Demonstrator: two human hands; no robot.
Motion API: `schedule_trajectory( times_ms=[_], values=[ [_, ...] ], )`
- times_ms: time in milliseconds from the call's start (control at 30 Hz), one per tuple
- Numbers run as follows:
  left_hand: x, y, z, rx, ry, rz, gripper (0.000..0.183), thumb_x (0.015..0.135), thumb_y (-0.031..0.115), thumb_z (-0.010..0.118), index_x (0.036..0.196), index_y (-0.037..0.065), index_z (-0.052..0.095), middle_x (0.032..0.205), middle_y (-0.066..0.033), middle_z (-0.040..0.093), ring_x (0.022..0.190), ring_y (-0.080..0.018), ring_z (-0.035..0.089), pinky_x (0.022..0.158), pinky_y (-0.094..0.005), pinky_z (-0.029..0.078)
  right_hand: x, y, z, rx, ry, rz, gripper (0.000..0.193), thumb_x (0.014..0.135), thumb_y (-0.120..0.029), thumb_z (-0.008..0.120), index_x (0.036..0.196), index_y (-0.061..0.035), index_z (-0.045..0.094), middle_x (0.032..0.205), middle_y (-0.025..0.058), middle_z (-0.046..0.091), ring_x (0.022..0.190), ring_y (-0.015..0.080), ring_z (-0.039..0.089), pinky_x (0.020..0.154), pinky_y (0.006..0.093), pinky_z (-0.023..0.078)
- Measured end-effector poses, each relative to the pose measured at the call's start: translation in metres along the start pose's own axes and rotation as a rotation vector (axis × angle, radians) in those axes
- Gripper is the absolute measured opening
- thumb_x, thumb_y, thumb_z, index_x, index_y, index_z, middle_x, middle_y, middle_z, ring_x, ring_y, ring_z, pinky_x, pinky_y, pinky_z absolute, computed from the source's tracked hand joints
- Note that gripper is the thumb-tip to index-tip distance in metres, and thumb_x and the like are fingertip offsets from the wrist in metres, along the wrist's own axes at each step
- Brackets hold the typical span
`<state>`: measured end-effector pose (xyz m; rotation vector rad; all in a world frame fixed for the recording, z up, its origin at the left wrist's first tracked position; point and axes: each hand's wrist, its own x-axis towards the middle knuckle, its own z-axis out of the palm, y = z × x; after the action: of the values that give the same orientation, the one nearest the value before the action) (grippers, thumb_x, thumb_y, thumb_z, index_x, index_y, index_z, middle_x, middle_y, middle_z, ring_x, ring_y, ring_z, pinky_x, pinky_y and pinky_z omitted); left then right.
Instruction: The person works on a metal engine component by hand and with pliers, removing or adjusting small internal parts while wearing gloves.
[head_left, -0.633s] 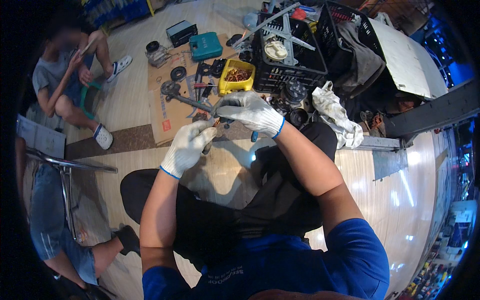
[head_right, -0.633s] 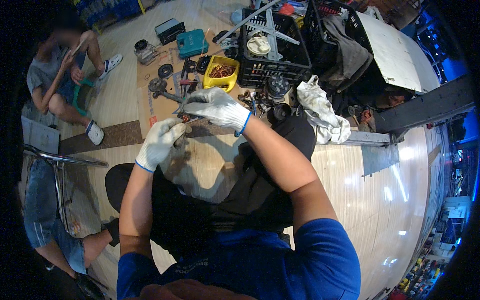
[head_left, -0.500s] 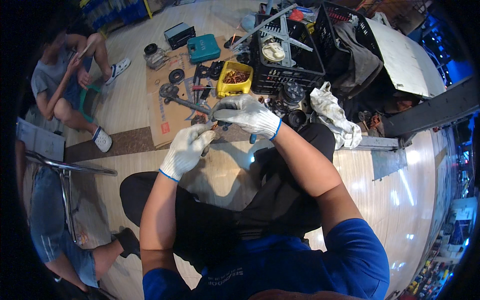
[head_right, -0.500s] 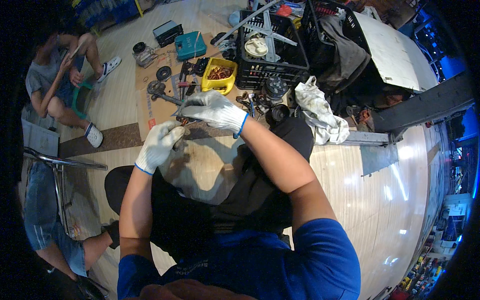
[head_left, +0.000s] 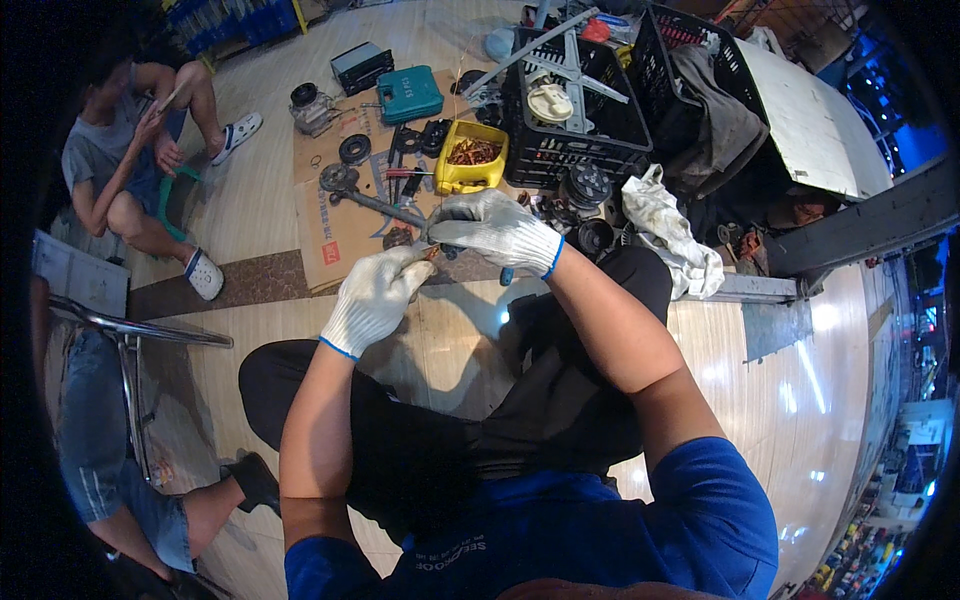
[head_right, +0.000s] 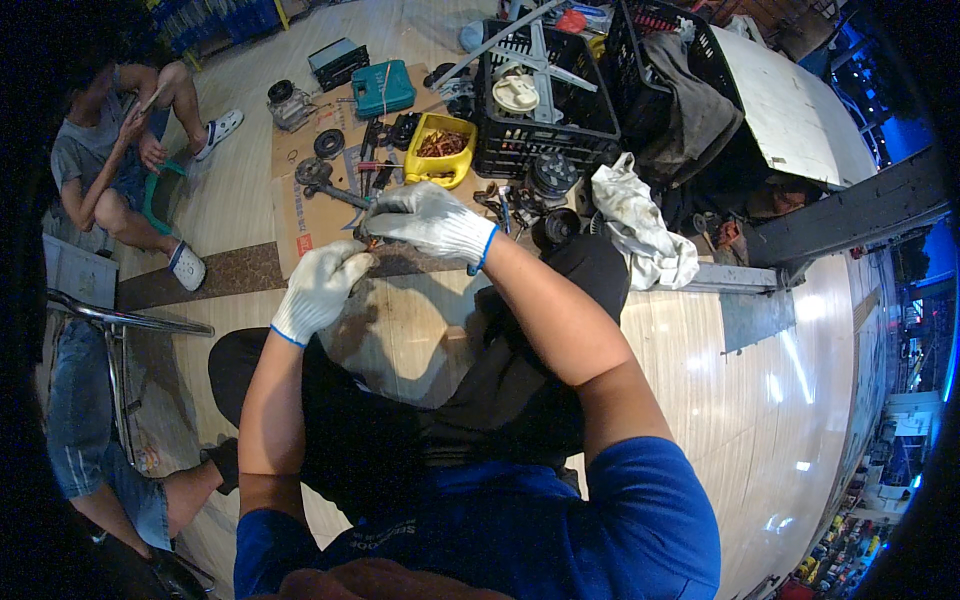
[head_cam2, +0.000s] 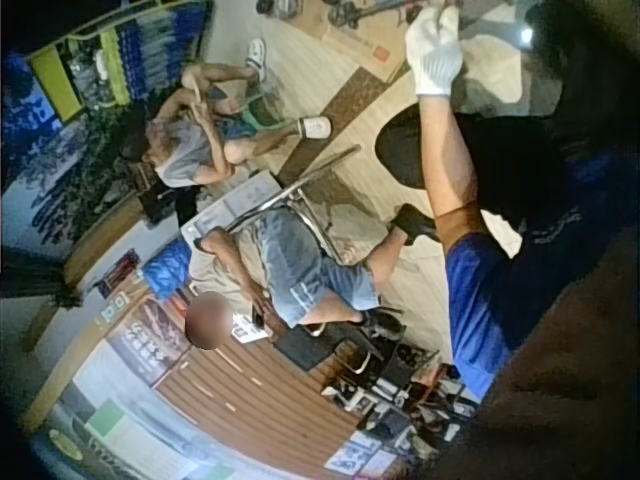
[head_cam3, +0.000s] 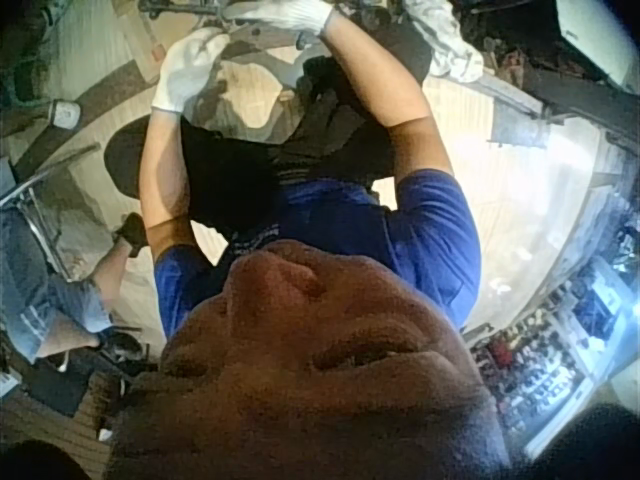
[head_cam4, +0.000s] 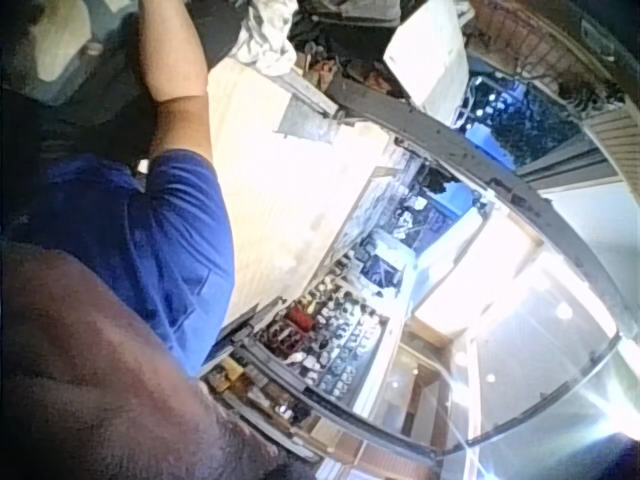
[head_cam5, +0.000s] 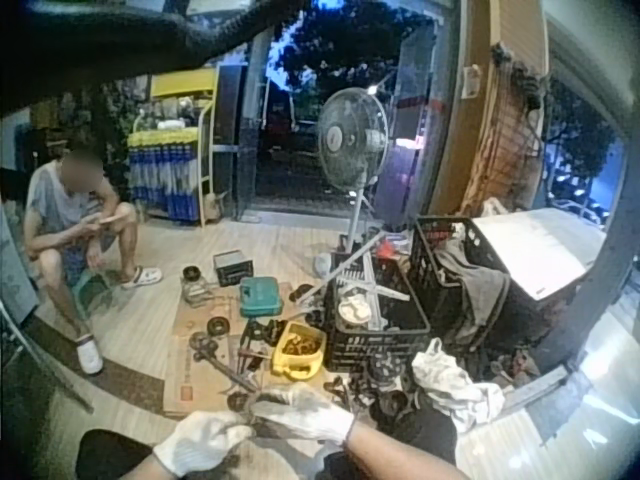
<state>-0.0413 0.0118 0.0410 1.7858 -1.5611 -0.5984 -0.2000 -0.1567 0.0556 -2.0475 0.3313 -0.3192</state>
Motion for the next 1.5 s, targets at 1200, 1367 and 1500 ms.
schedule_trajectory(
  times_ms=[1200,1367,1500],
  values=[
    [0.008,-0.017,0.008,-0.366,0.193,-0.113,0.029,0.097,0.019,0.064,0.108,-0.008,0.066,0.082,-0.0193,0.068,0.073,-0.0228,0.064,0.070,-0.0339,0.050,0.003,0.017,0.026,-0.133,0.365,-0.231,0.023,0.096,-0.018,0.064,0.110,-0.0011,0.069,0.101,0.0091,0.070,0.090,0.0173,0.067,0.079,0.0331,0.054],
    [0.008,-0.028,0.016,-0.249,0.372,0.068,0.028,0.100,0.020,0.060,0.107,-0.007,0.066,0.082,-0.0098,0.067,0.074,-0.0162,0.063,0.068,-0.0302,0.050,0.002,-0.022,0.031,-0.091,0.428,-0.193,0.016,0.088,-0.010,0.064,0.100,-0.0015,0.072,0.096,0.0142,0.070,0.088,0.0300,0.069,0.078,0.0375,0.055],
    [0.013,-0.012,0.013,-0.728,0.154,-0.293,0.029,0.103,0.021,0.058,0.111,-0.005,0.065,0.085,-0.0052,0.068,0.077,-0.0150,0.064,0.071,-0.0297,0.052,0.006,-0.006,0.029,-0.269,0.500,-0.386,0.015,0.084,-0.006,0.068,0.097,-0.0031,0.073,0.092,0.0113,0.071,0.090,0.0288,0.069,0.080,0.0363,0.057]
  ],
)
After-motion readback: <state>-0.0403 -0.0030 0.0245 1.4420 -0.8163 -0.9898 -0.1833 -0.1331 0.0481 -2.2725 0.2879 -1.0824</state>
